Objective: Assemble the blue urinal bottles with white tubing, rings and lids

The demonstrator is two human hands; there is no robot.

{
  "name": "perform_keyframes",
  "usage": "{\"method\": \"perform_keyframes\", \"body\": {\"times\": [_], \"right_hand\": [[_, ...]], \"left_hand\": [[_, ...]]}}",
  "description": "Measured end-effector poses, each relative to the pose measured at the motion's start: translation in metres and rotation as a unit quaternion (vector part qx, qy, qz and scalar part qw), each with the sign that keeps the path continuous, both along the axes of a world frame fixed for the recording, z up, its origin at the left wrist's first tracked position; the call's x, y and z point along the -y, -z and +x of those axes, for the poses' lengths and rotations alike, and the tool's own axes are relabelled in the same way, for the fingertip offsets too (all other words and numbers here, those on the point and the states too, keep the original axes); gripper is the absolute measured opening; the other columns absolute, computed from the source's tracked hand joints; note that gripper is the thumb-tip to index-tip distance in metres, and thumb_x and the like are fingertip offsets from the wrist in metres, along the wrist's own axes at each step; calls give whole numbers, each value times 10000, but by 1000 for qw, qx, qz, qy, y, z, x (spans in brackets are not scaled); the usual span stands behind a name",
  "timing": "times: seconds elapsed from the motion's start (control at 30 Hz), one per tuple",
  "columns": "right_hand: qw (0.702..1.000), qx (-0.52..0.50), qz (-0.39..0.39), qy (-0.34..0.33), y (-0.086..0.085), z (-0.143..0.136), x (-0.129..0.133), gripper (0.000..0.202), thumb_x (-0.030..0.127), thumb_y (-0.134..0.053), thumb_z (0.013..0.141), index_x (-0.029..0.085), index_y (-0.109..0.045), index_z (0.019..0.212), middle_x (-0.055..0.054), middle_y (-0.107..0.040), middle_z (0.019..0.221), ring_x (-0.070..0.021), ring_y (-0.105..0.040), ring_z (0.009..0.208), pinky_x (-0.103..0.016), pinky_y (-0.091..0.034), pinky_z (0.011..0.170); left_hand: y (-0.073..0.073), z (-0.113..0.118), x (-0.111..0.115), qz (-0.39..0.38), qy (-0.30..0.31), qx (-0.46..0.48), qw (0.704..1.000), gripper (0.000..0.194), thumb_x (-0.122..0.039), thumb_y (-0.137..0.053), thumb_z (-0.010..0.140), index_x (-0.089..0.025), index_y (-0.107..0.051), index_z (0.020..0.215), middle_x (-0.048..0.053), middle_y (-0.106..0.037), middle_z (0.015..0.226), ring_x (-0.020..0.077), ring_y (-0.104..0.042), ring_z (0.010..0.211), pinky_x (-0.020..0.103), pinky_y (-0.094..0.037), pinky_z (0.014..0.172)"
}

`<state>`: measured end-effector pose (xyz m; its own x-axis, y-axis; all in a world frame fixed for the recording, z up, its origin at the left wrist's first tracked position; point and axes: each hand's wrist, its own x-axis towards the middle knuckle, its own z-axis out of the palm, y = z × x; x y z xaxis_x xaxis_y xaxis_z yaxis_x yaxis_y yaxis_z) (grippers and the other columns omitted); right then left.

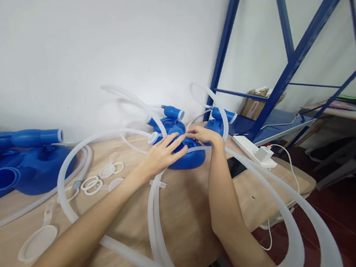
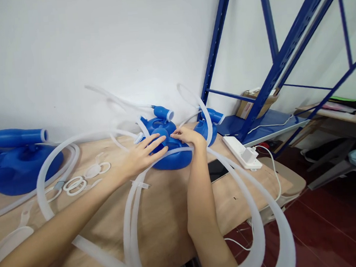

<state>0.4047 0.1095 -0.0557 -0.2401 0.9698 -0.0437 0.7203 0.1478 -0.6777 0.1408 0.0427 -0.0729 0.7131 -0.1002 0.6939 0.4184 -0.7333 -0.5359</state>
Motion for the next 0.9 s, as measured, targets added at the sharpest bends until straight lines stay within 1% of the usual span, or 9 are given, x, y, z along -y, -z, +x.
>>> {"method": "perform_keyframes", "body": {"times": [0.13, 0.27, 0.37, 0.47, 0.57, 0.63, 0.73, 0.83, 0.9], "right_hand": [[1000, -16, -6, -2, 0, 2, 0, 434, 584, -775, 825, 173, -780, 967, 2, -670, 705, -133, -541, 623, -257, -458, 621], [999, -27, -18, -13, 0, 6, -1, 425, 533, -793, 818, 170, -796, 1038, 18, -665, 692, -124, -536, 612, -241, -442, 600], [999, -28, -29, -13, 1, 9, 0, 407, 501, -789, 829, 182, -796, 1080, 26, -664, 691, -111, -509, 571, -232, -412, 552], [999, -34, -36, -12, 2, 11, 0, 420, 478, -773, 854, 184, -785, 1155, -3, -728, 787, -121, -562, 605, -240, -463, 596], [998, -43, -42, -12, 5, 12, -1, 484, 470, -755, 885, 182, -748, 1274, -45, -779, 909, -153, -656, 713, -266, -538, 717], [998, -41, -44, -15, 6, 13, -1, 522, 464, -746, 901, 176, -720, 1336, -71, -793, 969, -182, -700, 795, -298, -568, 806], [998, -40, -38, -29, 7, 16, 0, 597, 481, -773, 881, 203, -683, 1401, -107, -789, 1171, -254, -737, 1018, -376, -574, 986], [997, -49, -39, -48, 6, 18, 5, 763, 508, -868, 778, 245, -644, 1458, -111, -685, 1441, -324, -654, 1303, -430, -507, 1154], [996, -47, -41, -58, 4, 18, 8, 859, 507, -923, 699, 240, -642, 1465, -112, -629, 1518, -348, -585, 1402, -442, -458, 1214]], "left_hand": [[8, 13, -11, -18, -27, -11, 999, 273, -36, -529, 1010, -154, -640, 1229, 199, -708, 1353, 315, -651, 1318, 409, -617, 972], [18, 39, -20, -32, -65, -23, 997, 242, -79, -560, 1014, -187, -673, 1199, 177, -689, 1397, 345, -631, 1341, 524, -576, 1051], [23, 47, -26, -44, -73, -5, 996, 252, -82, -558, 1012, -167, -680, 1216, 205, -656, 1439, 364, -613, 1363, 544, -560, 1071], [24, 29, -27, -41, -5, 10, 999, 337, -123, -592, 1007, -189, -650, 1333, 217, -614, 1489, 351, -573, 1410, 521, -539, 1105], [23, -10, -29, -44, 46, 48, 997, 275, -184, -607, 984, -202, -696, 1244, 170, -736, 1263, 316, -668, 1264, 484, -588, 1016], [20, -36, -33, -87, -27, 86, 992, 233, -170, -556, 970, -191, -734, 1119, 150, -766, 1061, 302, -724, 1079, 493, -607, 925], [8, -57, -41, -151, -151, 61, 975, 320, -152, -506, 968, -181, -728, 1198, 201, -723, 1252, 347, -672, 1191, 597, -526, 1034], [-4, -51, -53, -178, -173, -62, 967, 393, -167, -517, 973, -191, -675, 1332, 210, -596, 1486, 376, -533, 1392, 636, -381, 1169], [-9, -39, -63, -206, -177, -141, 952, 337, -215, -527, 991, -184, -700, 1279, 205, -619, 1443, 370, -533, 1377, 594, -389, 1157]]}}
